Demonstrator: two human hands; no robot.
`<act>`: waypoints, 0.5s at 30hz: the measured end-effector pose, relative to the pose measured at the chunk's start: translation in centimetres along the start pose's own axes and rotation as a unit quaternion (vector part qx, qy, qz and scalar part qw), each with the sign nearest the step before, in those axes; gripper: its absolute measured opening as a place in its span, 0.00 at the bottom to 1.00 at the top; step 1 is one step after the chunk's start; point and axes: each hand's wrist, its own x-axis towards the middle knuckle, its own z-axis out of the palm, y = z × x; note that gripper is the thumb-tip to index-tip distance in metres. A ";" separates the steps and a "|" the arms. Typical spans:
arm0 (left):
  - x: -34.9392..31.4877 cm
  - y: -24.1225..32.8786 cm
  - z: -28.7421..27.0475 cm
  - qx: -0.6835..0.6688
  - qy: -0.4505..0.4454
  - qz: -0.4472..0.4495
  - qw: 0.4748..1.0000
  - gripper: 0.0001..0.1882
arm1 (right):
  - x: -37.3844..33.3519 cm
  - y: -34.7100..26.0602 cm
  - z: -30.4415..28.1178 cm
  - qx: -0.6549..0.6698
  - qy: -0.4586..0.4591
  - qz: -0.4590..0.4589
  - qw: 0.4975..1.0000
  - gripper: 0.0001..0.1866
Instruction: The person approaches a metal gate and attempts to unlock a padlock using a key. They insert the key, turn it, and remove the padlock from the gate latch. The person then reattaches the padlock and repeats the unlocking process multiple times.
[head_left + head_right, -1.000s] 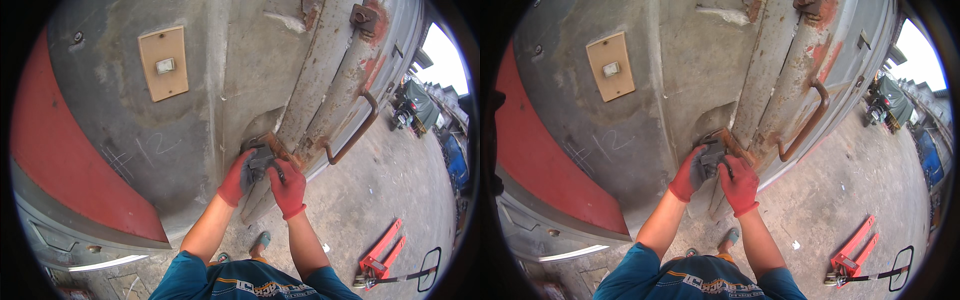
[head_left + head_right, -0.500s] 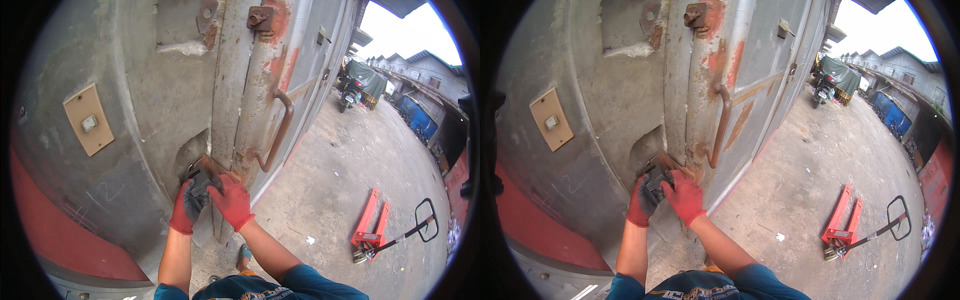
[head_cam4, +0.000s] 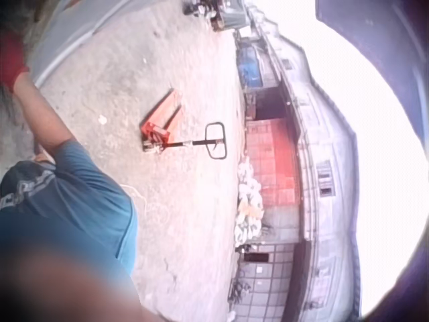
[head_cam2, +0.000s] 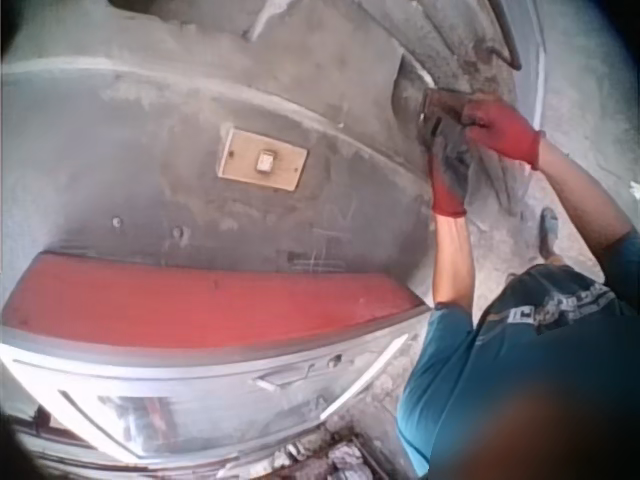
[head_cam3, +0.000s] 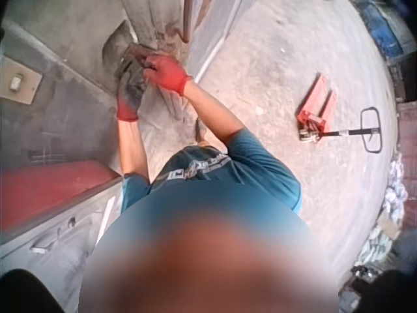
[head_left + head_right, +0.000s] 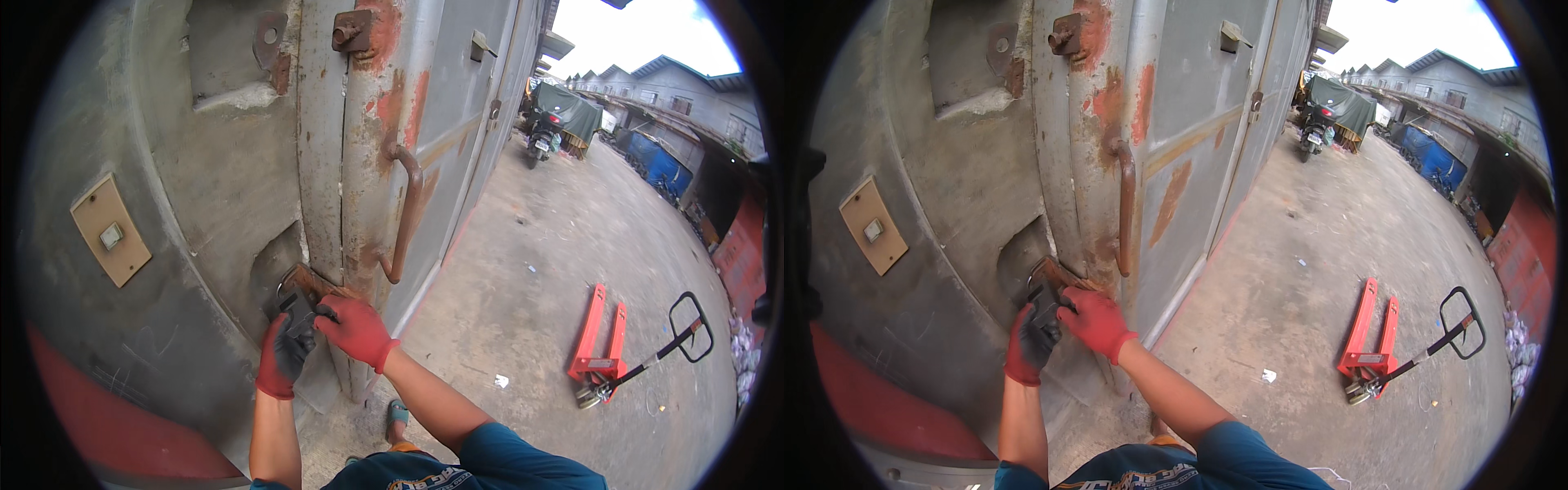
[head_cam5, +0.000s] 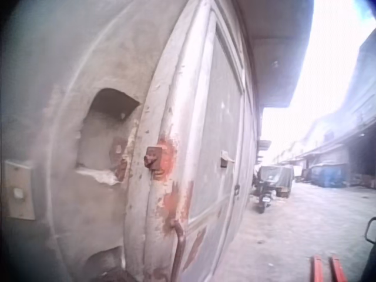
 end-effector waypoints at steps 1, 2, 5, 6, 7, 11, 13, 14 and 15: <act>0.0 0.0 0.0 0.006 -0.003 0.005 1.000 0.16 | 0.1 -0.1 0.0 -0.006 0.004 -0.004 1.000 0.15; 0.1 0.0 0.0 0.001 -0.012 0.002 1.000 0.17 | 0.1 -0.3 0.1 -0.026 0.016 0.001 1.000 0.14; 0.3 -0.1 0.0 0.005 -0.011 0.003 1.000 0.17 | -0.4 -0.7 0.9 -0.072 0.046 0.011 0.996 0.14; 0.3 -0.3 0.0 0.016 0.002 0.009 1.000 0.17 | -0.5 -0.7 1.0 -0.079 0.054 0.008 0.995 0.14; 0.3 -0.4 -0.1 0.022 0.007 0.020 1.000 0.17 | -0.5 -0.6 1.1 -0.088 0.053 0.017 0.995 0.14; 0.6 -0.7 -0.6 0.004 -0.001 0.008 1.000 0.19 | -0.8 0.0 1.3 -0.078 0.039 0.012 0.996 0.14; 0.7 -0.9 -0.8 0.011 0.010 0.002 1.000 0.19 | -1.0 0.3 1.6 -0.071 0.039 0.014 0.997 0.14; 0.7 -1.2 -0.9 0.007 -0.009 0.015 1.000 0.19 | -1.2 0.4 1.9 -0.081 0.054 0.006 0.995 0.14; 0.6 -1.6 -0.9 0.013 0.003 0.028 1.000 0.19 | -1.4 0.5 2.2 -0.092 0.068 -0.003 0.993 0.14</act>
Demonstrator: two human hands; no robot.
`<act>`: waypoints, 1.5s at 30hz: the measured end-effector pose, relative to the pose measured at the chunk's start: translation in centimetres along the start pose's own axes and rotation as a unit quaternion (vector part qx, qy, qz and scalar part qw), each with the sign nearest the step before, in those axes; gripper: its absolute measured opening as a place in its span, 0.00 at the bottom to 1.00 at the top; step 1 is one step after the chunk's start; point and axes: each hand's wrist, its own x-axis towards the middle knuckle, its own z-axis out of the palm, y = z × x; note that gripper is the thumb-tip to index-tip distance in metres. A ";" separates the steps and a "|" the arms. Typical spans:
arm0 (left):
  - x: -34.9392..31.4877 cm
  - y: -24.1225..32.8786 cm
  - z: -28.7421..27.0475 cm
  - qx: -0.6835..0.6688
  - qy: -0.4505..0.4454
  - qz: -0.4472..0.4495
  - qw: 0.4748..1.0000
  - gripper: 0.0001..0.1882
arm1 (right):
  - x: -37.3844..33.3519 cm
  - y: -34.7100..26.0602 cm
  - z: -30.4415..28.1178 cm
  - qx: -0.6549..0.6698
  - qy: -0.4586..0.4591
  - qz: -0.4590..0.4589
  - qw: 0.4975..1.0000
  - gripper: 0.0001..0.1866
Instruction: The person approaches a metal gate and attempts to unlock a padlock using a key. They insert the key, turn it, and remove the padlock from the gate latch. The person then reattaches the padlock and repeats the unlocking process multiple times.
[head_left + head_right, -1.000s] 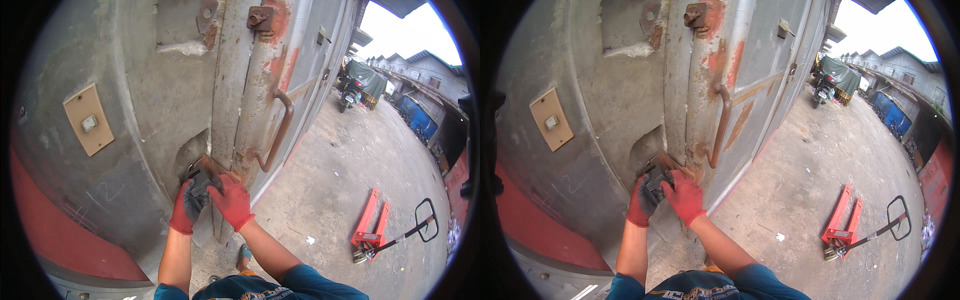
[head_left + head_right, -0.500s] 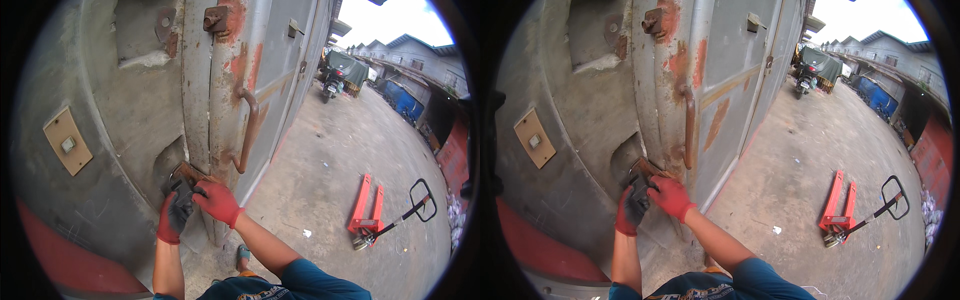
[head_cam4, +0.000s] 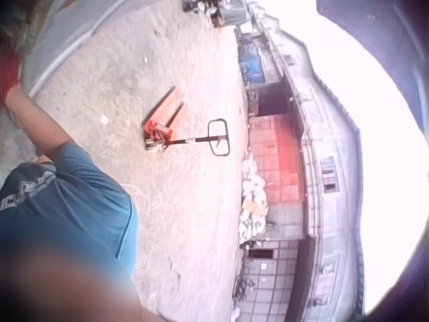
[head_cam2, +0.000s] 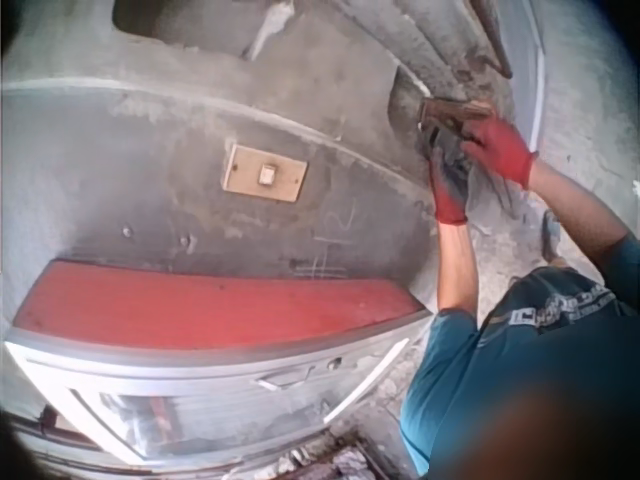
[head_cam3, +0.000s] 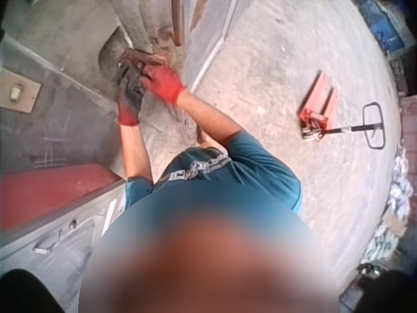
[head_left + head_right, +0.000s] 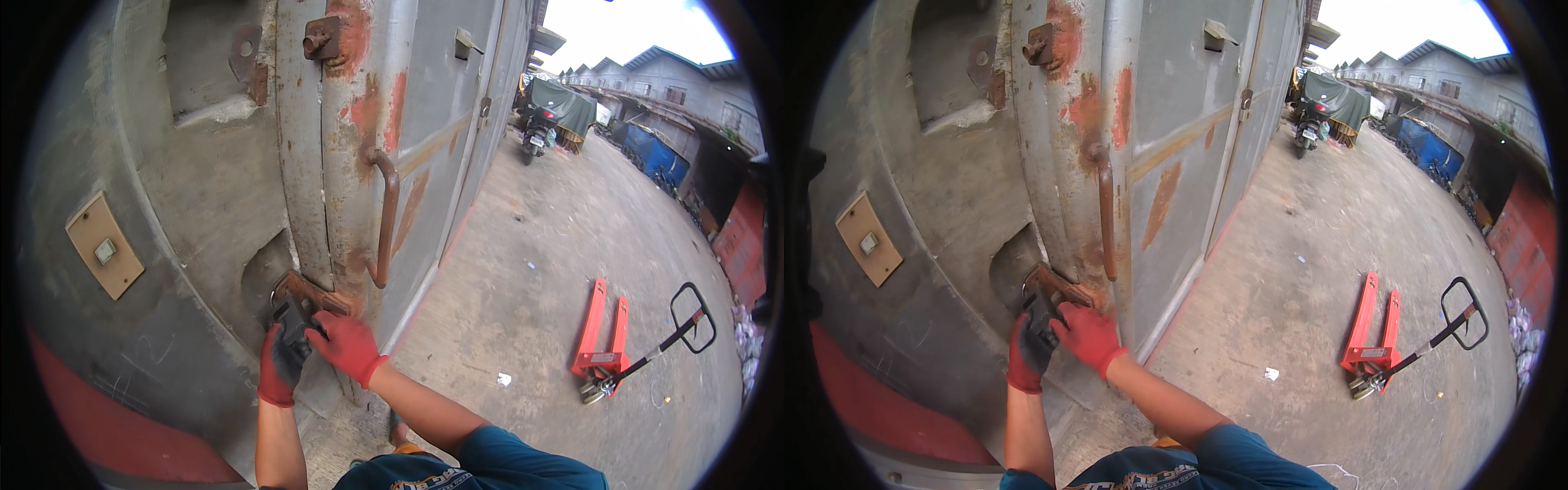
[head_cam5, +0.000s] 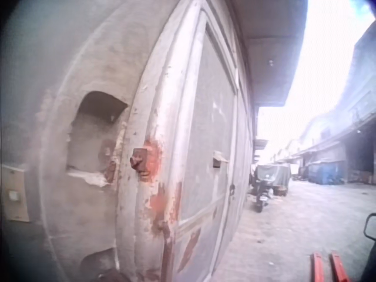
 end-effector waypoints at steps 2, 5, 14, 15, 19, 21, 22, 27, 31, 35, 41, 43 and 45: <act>-0.2 -0.4 -0.4 0.006 0.015 0.013 1.000 0.19 | -1.1 0.3 0.4 -0.003 0.026 -0.015 1.000 0.15; -0.5 -0.9 -1.3 0.023 0.025 0.025 0.999 0.20 | -4.0 1.7 0.1 0.033 0.025 -0.031 0.999 0.16; 0.0 -5.2 -5.0 0.061 0.109 0.063 0.990 0.22 | -17.2 13.5 -3.4 0.207 -0.116 0.212 0.948 0.20; -0.1 -5.8 -5.7 0.053 0.142 0.069 0.986 0.23 | -18.4 15.4 -3.9 0.193 -0.137 0.275 0.932 0.20; -2.1 -10.0 -8.5 0.162 0.274 0.133 0.939 0.23 | -21.4 23.8 -7.0 0.279 -0.152 0.388 0.865 0.18; -4.7 -14.1 -9.4 0.229 0.337 0.080 0.910 0.19 | -22.1 28.2 -9.0 0.307 -0.136 0.415 0.846 0.20; -5.8 -17.3 -9.1 0.274 0.339 0.047 0.899 0.19 | -22.7 30.4 -10.4 0.317 -0.130 0.409 0.846 0.18; -0.6 -32.5 -2.4 0.372 0.301 -0.086 0.874 0.19 | -23.8 40.2 -17.4 0.315 -0.085 0.434 0.840 0.16; 12.7 -38.1 8.7 0.598 0.041 0.064 0.798 0.21 | -24.2 45.9 -23.8 0.337 -0.020 0.447 0.828 0.15; 25.8 -39.2 21.8 0.696 -0.083 0.247 0.669 0.31 | -24.3 50.2 -28.4 0.372 0.066 0.465 0.801 0.13; 43.6 -37.1 37.0 0.810 -0.111 0.441 0.372 0.41 | -25.6 55.3 -30.6 0.374 0.120 0.513 0.763 0.12; 49.6 -36.1 40.6 0.820 -0.106 0.471 0.308 0.41 | -26.2 57.6 -30.8 0.383 0.139 0.516 0.753 0.11; 55.7 -35.2 43.8 0.835 -0.058 0.459 0.297 0.41 | -26.7 60.4 -31.1 0.381 0.162 0.527 0.742 0.11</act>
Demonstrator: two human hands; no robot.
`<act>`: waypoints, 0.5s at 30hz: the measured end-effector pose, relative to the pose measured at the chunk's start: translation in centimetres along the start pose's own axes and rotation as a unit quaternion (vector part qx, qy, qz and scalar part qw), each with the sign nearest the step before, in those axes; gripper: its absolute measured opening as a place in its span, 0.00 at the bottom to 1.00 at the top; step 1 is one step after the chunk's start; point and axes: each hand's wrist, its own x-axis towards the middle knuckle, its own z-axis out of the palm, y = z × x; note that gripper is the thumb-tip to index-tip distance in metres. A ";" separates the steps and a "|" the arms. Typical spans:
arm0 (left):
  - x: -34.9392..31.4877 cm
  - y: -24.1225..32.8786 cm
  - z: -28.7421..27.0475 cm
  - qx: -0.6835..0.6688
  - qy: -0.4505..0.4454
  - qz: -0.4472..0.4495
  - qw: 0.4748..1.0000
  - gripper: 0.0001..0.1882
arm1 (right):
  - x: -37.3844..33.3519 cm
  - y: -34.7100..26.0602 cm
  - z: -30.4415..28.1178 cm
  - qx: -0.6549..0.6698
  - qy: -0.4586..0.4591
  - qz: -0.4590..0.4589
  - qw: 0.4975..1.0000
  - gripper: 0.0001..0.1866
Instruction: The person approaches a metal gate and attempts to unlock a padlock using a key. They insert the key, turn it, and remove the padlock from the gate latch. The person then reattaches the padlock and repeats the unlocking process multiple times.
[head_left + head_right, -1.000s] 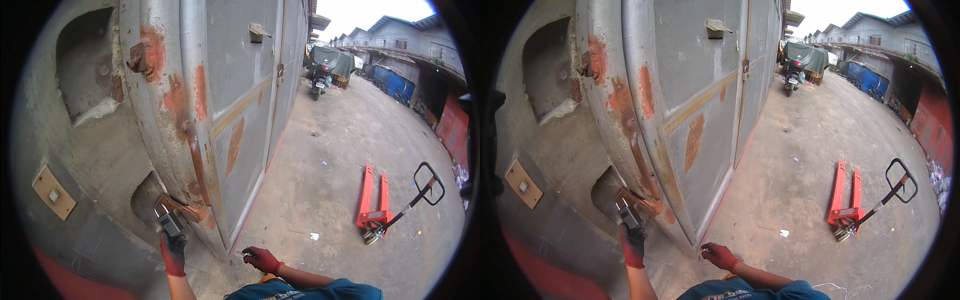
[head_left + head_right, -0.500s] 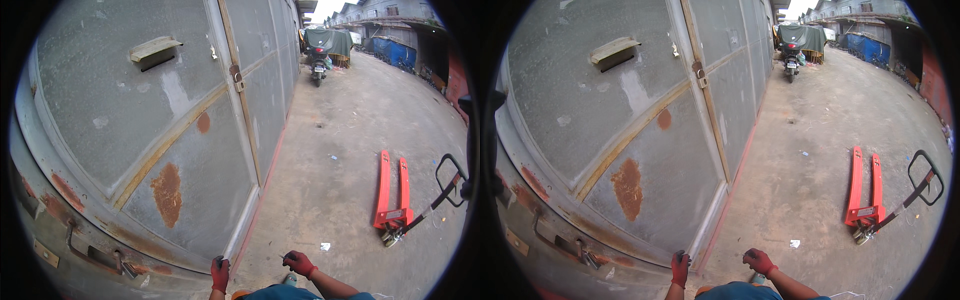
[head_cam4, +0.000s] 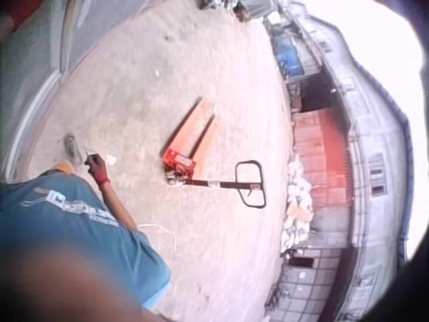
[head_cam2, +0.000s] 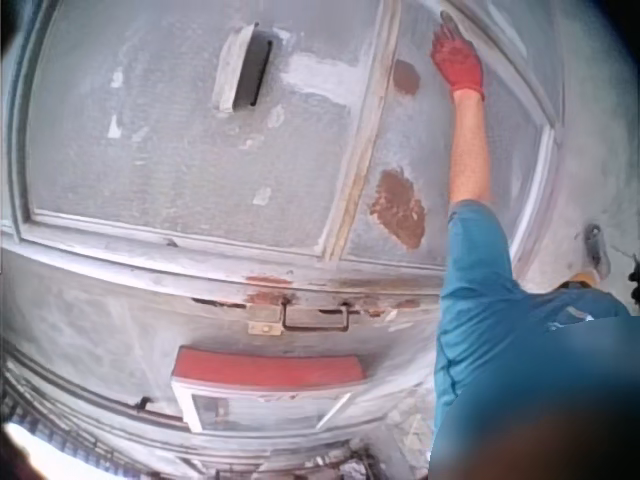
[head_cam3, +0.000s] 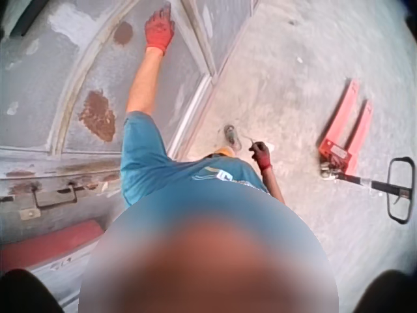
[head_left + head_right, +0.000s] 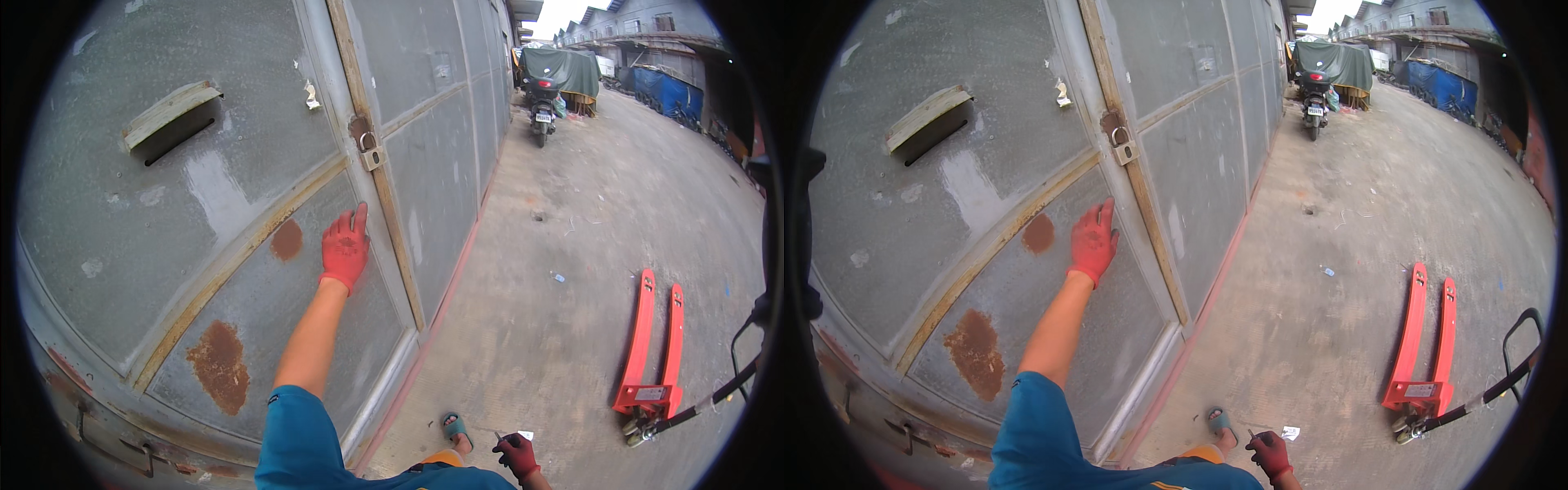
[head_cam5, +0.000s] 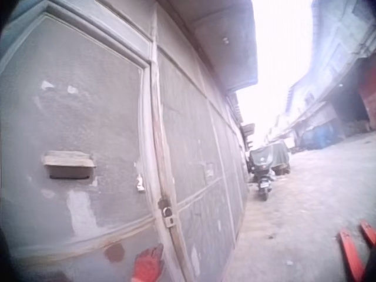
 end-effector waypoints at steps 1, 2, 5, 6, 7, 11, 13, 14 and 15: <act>3.0 -0.8 1.3 0.061 0.027 0.007 0.998 0.41 | 1.4 0.1 -0.9 0.007 0.009 0.003 1.000 0.11; 5.6 -1.5 2.4 0.128 0.040 0.007 0.991 0.41 | 2.8 0.1 -1.9 0.014 0.019 0.006 1.000 0.10; 12.4 -3.4 4.5 0.278 0.062 0.075 0.956 0.41 | 7.4 -1.0 -5.8 -0.026 0.015 0.070 0.997 0.11; 14.0 -3.4 4.9 0.265 0.093 0.115 0.953 0.40 | 8.6 -1.3 -6.8 -0.049 0.006 0.107 0.993 0.13; 15.4 -3.4 5.0 0.263 0.083 0.149 0.949 0.39 | 9.5 -1.7 -8.0 -0.015 0.020 0.091 0.996 0.07; 20.4 -1.8 3.1 0.356 -0.106 0.287 0.883 0.34 | 16.1 -5.1 -9.8 -0.010 0.074 0.029 0.997 0.09; 22.5 -0.3 1.7 0.346 -0.207 0.282 0.870 0.34 | 19.7 -7.7 -9.9 -0.015 0.061 0.016 0.998 0.09; 23.6 0.4 0.9 0.336 -0.261 0.272 0.863 0.35 | 21.6 -9.0 -9.3 -0.003 0.048 0.012 0.999 0.09; 24.2 0.7 -0.1 0.261 -0.257 0.263 0.893 0.36 | 23.1 -10.3 -8.9 -0.017 0.032 0.007 0.999 0.09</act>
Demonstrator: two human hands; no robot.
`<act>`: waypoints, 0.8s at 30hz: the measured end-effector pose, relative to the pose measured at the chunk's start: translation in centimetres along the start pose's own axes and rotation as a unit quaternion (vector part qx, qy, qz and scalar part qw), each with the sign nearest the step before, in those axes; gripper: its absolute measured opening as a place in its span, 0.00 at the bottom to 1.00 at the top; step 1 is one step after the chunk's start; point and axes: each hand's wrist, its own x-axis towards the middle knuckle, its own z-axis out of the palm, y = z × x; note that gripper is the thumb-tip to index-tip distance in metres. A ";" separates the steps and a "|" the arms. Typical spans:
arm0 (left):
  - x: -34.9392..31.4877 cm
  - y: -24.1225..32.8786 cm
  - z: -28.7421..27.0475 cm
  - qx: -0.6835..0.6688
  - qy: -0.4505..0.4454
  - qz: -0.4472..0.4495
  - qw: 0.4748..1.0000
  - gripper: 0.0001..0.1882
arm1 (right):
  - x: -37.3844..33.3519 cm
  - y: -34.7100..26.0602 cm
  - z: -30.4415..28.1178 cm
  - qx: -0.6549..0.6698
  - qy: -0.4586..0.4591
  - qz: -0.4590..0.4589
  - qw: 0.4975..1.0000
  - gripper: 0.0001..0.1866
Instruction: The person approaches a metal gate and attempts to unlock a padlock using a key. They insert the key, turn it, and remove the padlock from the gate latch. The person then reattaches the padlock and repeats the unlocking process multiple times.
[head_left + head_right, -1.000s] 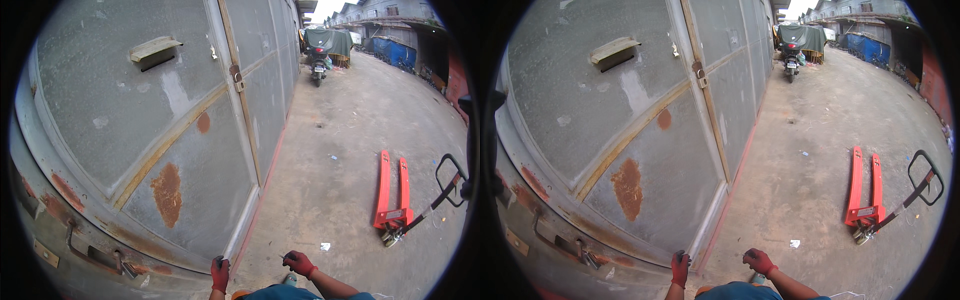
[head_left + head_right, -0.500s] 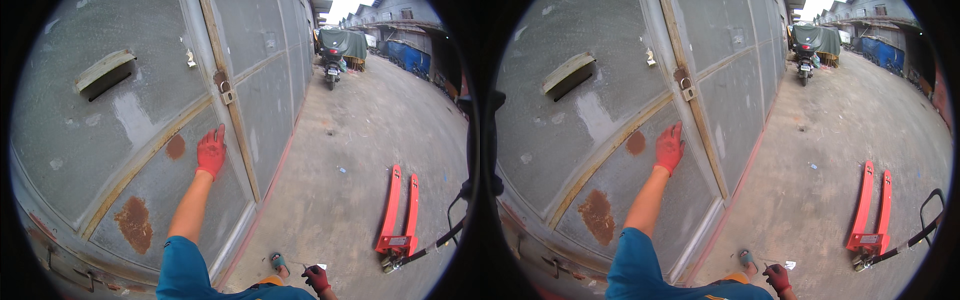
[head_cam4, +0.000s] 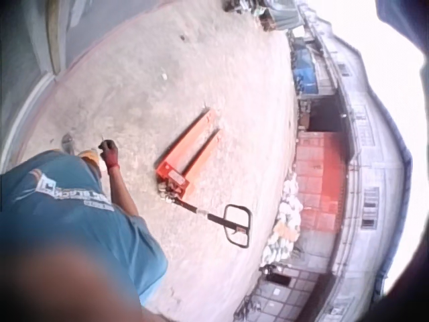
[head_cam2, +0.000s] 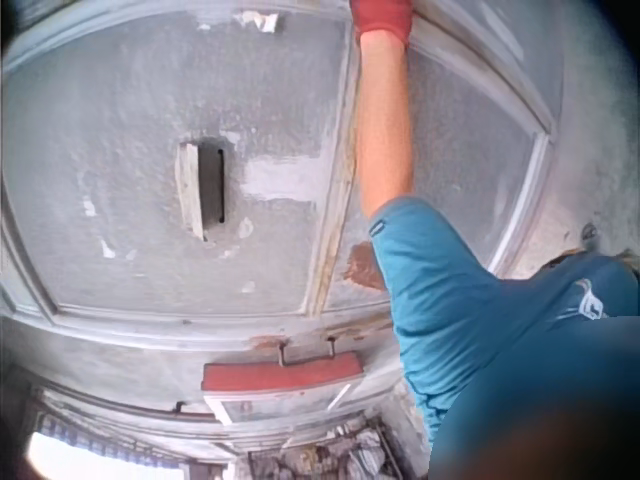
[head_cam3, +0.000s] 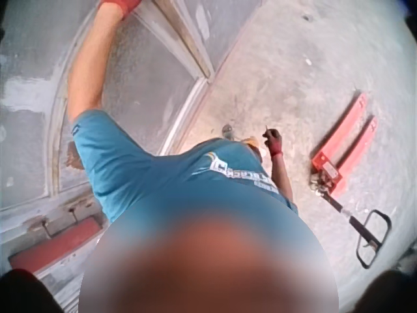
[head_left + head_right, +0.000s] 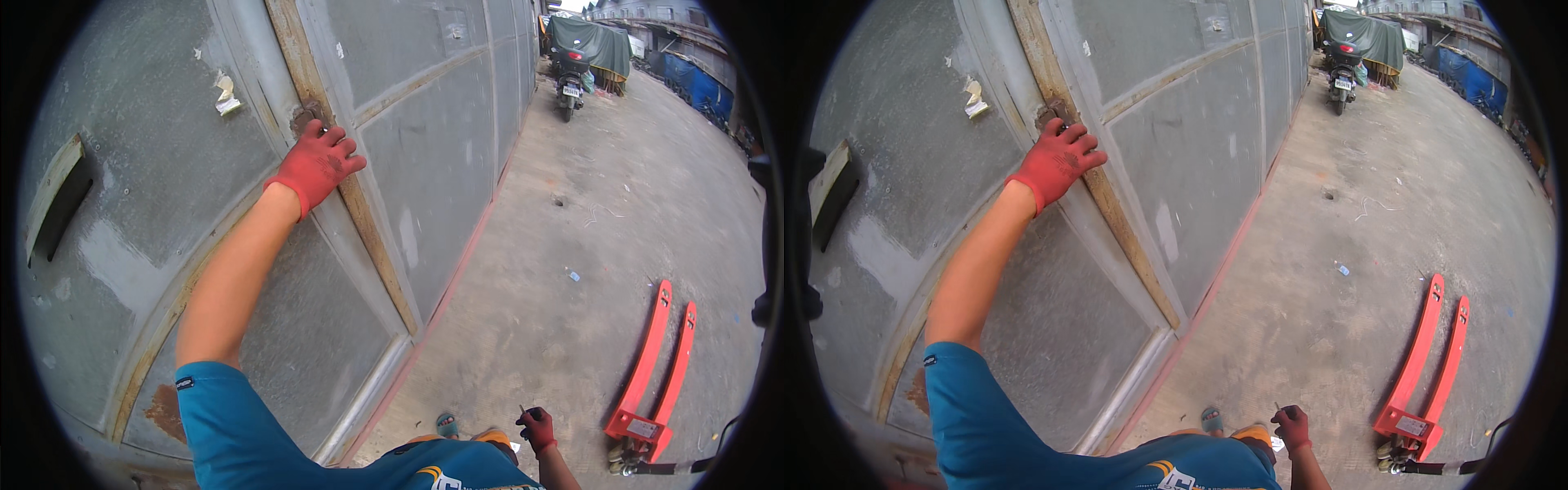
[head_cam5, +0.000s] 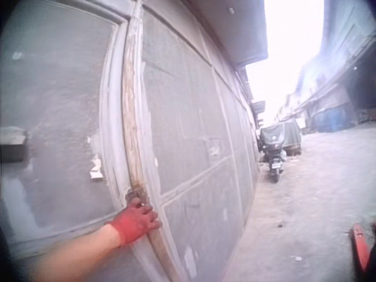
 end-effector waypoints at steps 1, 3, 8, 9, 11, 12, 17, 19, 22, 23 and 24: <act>-0.3 -0.5 -1.0 -0.075 0.028 0.002 0.997 0.37 | 1.7 -1.5 0.7 -0.013 -0.016 -0.005 1.000 0.09; -0.8 -1.0 -2.5 -0.215 0.069 -0.001 0.974 0.38 | 4.5 -4.1 2.0 -0.031 -0.058 -0.007 0.998 0.10; -1.1 -1.3 -5.2 -0.372 0.056 -0.065 0.924 0.37 | 9.9 -9.4 2.8 -0.089 -0.144 -0.019 0.985 0.12; -0.9 -1.2 -5.6 -0.384 0.033 -0.082 0.919 0.37 | 10.7 -10.0 2.6 -0.085 -0.153 -0.025 0.984 0.12; -0.6 -1.0 -6.4 -0.402 0.006 -0.120 0.908 0.37 | 12.2 -10.8 1.9 -0.087 -0.160 -0.030 0.983 0.12; -0.4 -0.9 -6.6 -0.412 -0.011 -0.141 0.900 0.37 | 12.8 -10.9 1.1 -0.078 -0.166 -0.032 0.982 0.12; 0.2 -0.2 -6.9 -0.493 0.011 -0.157 0.855 0.37 | 15.8 -10.5 -2.7 -0.080 -0.163 0.013 0.983 0.13; 0.3 0.0 -6.9 -0.511 0.012 -0.172 0.842 0.37 | 16.7 -10.1 -3.9 -0.085 -0.162 0.018 0.983 0.13; 0.3 0.4 -7.2 -0.532 0.014 -0.191 0.825 0.37 | 18.0 -9.7 -4.4 -0.086 -0.177 0.016 0.980 0.13; 0.4 0.5 -7.4 -0.536 0.012 -0.196 0.821 0.37 | 18.3 -9.7 -4.4 -0.092 -0.180 0.013 0.979 0.14; 0.3 0.5 -7.6 -0.544 0.006 -0.207 0.813 0.37 | 18.6 -9.8 -4.1 -0.082 -0.186 0.019 0.979 0.13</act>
